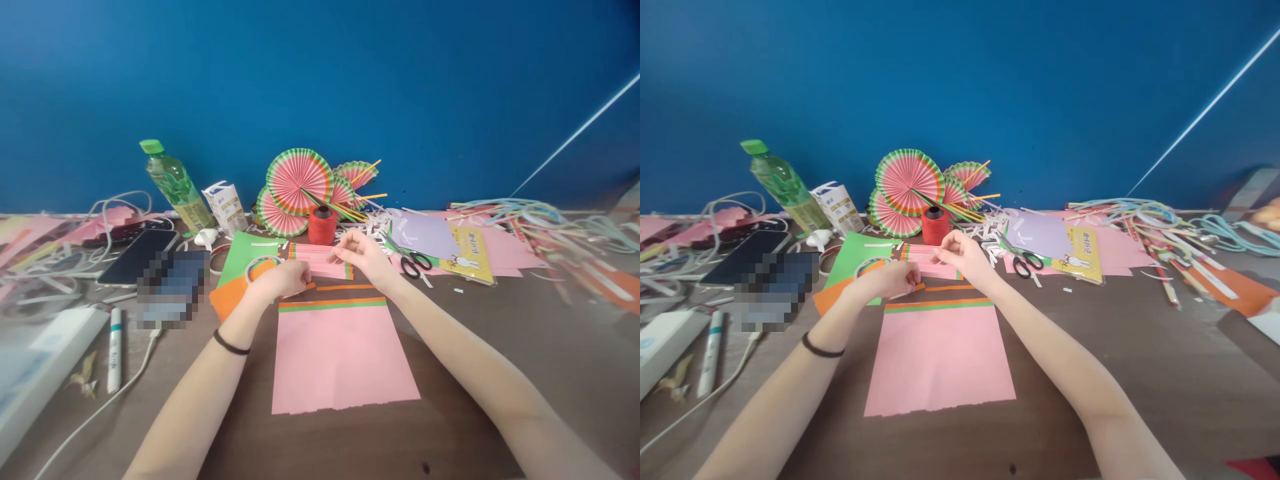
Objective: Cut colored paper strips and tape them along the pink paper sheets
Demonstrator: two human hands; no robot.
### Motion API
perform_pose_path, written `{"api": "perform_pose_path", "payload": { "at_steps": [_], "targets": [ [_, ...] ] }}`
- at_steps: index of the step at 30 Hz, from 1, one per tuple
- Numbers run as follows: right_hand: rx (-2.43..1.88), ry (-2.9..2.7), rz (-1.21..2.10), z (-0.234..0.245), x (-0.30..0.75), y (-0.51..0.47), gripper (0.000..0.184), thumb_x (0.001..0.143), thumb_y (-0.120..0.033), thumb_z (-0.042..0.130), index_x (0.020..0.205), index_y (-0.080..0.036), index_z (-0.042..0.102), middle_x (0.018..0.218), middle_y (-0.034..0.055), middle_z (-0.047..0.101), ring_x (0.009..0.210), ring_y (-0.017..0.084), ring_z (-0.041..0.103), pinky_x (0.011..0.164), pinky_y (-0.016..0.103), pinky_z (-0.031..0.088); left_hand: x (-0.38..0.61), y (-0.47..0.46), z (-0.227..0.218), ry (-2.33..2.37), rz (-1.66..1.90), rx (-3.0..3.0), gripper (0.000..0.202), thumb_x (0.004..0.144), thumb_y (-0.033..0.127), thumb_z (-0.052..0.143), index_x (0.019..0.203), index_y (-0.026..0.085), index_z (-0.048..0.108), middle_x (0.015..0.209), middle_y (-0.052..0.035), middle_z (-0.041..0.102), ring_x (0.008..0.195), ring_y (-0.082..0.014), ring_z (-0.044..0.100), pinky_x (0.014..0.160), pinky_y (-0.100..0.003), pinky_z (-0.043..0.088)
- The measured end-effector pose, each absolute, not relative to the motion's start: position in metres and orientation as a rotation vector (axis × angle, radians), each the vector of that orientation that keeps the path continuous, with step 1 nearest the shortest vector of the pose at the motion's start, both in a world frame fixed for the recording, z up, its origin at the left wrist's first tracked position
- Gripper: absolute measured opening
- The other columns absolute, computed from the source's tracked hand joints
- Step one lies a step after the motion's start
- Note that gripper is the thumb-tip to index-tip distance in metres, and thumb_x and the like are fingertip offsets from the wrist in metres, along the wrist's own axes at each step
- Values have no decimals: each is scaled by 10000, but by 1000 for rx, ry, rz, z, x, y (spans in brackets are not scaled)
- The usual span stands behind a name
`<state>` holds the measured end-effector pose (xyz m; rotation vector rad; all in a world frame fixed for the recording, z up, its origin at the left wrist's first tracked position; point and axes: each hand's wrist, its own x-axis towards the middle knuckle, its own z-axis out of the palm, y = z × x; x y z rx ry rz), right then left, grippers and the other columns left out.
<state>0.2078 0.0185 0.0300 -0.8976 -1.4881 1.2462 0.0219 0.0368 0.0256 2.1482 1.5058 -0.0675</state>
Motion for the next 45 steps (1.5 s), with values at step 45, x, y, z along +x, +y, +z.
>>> {"api": "perform_pose_path", "payload": {
  "at_steps": [45],
  "targets": [
    [-877, -1566, 1136, 27, 207, 21, 394, 631, -166, 666, 870, -219, 357, 719, -53, 513, 661, 104, 559, 648, 283, 462, 35, 29, 42, 1100, 541, 1760, 154, 654, 262, 537, 718, 160, 633, 752, 3, 651, 743, -148, 583, 706, -245, 431]
  ]
}}
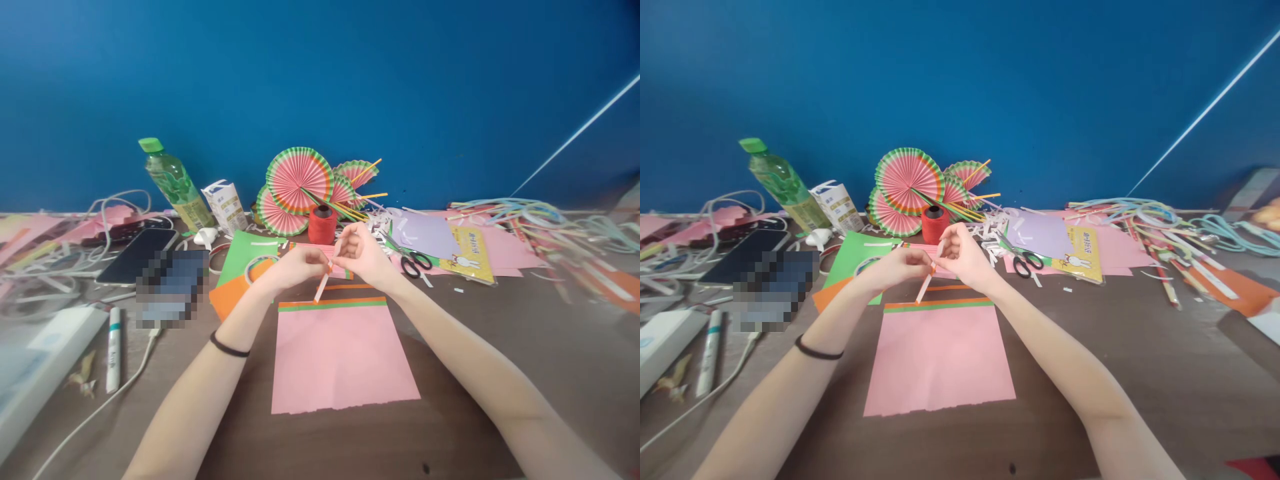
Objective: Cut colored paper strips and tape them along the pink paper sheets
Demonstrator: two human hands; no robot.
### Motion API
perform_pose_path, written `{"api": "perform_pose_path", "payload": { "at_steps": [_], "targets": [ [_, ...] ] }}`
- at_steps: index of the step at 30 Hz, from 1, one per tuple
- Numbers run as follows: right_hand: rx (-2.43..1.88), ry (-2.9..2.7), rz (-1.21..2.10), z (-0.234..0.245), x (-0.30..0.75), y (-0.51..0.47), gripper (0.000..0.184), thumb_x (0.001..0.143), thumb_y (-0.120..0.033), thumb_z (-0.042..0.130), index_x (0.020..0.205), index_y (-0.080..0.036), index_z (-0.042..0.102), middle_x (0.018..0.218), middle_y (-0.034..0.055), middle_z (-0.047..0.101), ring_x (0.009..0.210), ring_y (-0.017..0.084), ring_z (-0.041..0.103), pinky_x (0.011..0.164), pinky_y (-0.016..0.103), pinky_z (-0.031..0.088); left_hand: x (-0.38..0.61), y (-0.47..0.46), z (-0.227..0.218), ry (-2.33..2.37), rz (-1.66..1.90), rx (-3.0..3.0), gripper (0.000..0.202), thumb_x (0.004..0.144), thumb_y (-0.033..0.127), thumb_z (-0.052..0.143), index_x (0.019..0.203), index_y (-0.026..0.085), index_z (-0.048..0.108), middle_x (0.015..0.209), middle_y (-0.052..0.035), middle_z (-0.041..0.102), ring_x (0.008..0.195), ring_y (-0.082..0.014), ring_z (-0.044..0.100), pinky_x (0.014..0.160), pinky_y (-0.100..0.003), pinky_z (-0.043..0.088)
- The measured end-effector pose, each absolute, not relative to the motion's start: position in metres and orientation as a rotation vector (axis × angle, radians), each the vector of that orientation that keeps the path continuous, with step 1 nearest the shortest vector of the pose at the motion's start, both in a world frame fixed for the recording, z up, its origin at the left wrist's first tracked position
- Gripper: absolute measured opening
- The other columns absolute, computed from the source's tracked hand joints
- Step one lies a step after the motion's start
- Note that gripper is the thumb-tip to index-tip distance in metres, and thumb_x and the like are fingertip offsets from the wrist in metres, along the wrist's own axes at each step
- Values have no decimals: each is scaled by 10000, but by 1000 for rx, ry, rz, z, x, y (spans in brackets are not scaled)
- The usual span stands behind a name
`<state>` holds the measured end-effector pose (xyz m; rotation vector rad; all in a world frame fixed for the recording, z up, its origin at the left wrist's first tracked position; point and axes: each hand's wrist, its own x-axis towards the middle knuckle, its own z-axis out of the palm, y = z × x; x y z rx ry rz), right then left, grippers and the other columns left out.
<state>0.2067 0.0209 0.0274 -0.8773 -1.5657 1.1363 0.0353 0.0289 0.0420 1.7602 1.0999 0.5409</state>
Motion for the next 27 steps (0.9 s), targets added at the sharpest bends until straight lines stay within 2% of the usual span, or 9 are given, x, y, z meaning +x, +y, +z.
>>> {"api": "perform_pose_path", "payload": {
  "at_steps": [15, 22, 27],
  "targets": [
    [-816, -1587, 1085, 28, 213, 24, 404, 637, -167, 677, 882, -223, 361, 735, -53, 507, 656, 95, 546, 639, 271, 451, 33, 29, 40, 1131, 551, 1780, 190, 641, 292, 525, 710, 153, 635, 750, -15, 652, 742, -162, 578, 678, -251, 428],
    [-847, -1589, 1180, 29, 206, 18, 372, 638, -134, 640, 872, -221, 364, 722, -50, 513, 655, 98, 543, 626, 267, 447, 35, 29, 43, 1123, 534, 1780, 179, 642, 281, 532, 703, 151, 639, 700, 6, 634, 674, -134, 557, 623, -232, 404],
    [-854, -1598, 1148, 26, 207, 20, 382, 638, -143, 639, 882, -225, 358, 731, -50, 513, 660, 98, 545, 633, 269, 451, 36, 26, 48, 1119, 550, 1770, 158, 645, 262, 534, 691, 155, 641, 685, 17, 629, 682, -127, 554, 648, -227, 401]
  ]
}}
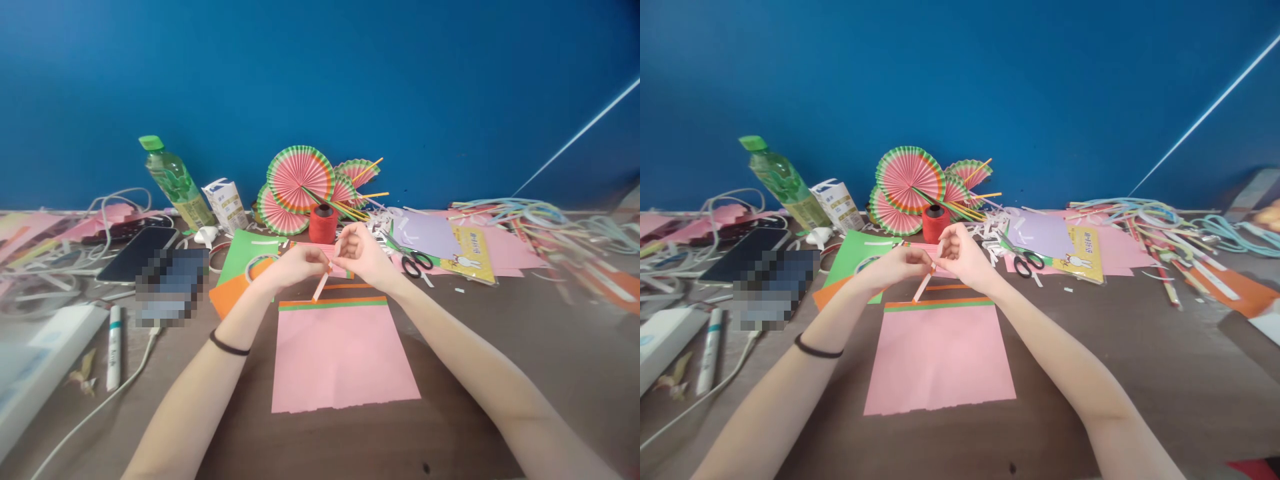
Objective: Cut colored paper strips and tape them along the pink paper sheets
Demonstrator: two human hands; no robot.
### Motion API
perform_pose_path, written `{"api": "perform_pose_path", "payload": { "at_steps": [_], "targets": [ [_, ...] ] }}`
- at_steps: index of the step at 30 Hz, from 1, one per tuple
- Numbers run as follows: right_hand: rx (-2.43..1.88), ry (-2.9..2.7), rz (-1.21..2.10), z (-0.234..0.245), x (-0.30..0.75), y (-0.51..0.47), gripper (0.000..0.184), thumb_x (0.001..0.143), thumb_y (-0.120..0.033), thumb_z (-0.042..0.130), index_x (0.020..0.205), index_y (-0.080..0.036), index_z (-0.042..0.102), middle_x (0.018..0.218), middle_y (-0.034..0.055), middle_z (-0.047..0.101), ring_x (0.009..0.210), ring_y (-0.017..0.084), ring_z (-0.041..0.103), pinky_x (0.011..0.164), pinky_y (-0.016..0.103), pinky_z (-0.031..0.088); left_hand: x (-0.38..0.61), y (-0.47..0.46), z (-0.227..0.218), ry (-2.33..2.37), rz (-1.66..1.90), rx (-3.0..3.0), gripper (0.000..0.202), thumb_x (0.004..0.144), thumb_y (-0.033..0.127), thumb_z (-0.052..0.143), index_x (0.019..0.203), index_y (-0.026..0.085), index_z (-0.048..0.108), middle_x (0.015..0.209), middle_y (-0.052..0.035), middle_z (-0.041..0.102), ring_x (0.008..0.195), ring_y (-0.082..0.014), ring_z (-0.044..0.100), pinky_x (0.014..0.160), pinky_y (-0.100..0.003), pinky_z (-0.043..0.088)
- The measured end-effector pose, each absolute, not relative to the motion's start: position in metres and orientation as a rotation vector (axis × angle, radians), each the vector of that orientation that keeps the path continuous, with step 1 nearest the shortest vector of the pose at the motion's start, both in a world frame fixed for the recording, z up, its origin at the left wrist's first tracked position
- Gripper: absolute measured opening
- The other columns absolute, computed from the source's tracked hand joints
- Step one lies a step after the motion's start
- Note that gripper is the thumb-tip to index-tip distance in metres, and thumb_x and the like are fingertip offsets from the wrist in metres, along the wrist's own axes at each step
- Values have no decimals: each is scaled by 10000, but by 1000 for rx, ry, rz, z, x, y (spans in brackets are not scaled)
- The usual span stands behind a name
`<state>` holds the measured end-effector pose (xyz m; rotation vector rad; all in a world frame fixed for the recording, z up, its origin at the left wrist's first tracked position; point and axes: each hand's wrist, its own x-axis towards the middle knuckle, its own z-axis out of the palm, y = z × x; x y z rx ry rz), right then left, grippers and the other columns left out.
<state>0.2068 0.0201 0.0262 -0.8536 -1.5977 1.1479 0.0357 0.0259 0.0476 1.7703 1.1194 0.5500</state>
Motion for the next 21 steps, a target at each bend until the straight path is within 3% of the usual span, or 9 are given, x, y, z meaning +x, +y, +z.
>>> {"api": "perform_pose_path", "payload": {
  "at_steps": [21],
  "targets": [
    [-853, -1614, 1112, 27, 207, 19, 381, 654, -188, 651, 889, -224, 354, 733, -45, 503, 669, 101, 530, 622, 265, 441, 36, 25, 48, 1096, 544, 1785, 169, 649, 278, 531, 707, 158, 636, 719, 4, 630, 714, -144, 562, 664, -238, 416]
  ]
}}
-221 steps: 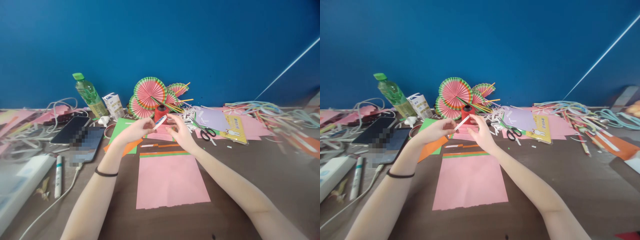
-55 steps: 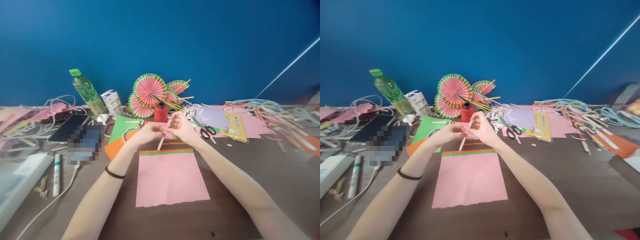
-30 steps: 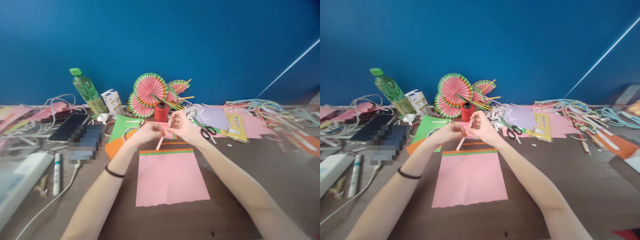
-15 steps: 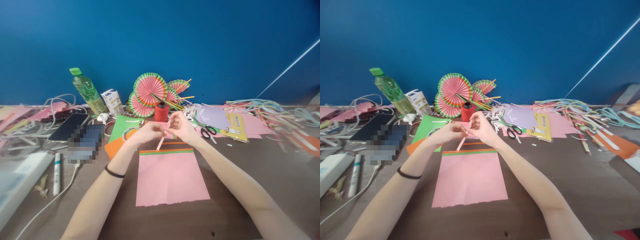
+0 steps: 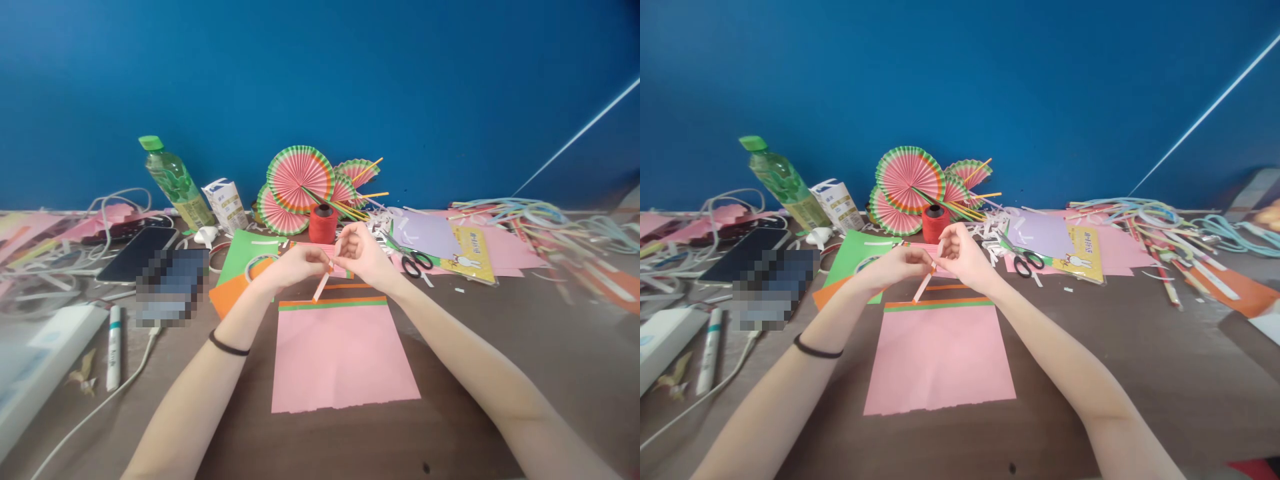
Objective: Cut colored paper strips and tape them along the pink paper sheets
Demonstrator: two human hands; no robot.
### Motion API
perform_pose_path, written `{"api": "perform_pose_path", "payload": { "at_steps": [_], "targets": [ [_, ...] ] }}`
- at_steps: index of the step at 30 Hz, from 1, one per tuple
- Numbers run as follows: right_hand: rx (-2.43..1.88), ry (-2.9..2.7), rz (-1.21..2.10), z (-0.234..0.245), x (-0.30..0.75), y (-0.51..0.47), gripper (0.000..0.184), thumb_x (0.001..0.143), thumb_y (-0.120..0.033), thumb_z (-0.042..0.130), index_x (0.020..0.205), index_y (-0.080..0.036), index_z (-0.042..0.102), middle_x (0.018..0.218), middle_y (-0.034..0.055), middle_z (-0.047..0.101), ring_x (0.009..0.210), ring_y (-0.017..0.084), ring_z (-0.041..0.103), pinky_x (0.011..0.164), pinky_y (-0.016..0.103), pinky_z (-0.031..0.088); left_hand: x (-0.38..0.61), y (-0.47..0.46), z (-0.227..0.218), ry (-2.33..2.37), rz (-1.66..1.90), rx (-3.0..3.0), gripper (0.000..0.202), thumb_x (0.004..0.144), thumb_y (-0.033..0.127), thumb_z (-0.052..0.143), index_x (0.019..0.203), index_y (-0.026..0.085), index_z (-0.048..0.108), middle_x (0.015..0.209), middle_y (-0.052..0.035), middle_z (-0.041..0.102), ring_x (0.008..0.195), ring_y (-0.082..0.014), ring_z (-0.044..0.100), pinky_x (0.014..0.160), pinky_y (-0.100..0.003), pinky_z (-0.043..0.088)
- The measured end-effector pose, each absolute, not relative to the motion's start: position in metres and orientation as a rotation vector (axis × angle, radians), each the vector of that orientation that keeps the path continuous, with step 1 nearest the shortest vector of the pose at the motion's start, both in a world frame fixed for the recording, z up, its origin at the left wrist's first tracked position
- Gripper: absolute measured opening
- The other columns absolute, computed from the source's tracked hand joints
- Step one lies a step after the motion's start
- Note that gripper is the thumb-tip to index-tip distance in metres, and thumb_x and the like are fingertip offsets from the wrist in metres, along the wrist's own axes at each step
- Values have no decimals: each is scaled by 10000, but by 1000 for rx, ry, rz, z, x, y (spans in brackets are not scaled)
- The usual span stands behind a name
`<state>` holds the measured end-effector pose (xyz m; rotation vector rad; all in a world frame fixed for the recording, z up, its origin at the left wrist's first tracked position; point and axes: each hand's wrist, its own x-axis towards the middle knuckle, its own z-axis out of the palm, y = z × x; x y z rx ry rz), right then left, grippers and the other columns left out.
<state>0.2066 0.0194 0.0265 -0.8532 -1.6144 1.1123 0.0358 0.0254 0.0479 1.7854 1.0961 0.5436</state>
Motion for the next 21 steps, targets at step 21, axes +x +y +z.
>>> {"api": "perform_pose_path", "payload": {
  "at_steps": [21],
  "targets": [
    [-911, -1601, 981, 30, 207, 19, 297, 704, -210, 630, 855, -219, 374, 736, -36, 552, 696, 122, 578, 677, 296, 446, 31, 30, 42, 971, 607, 1746, 134, 693, 289, 551, 707, 161, 589, 784, 0, 616, 794, -142, 573, 759, -255, 432]
  ]
}}
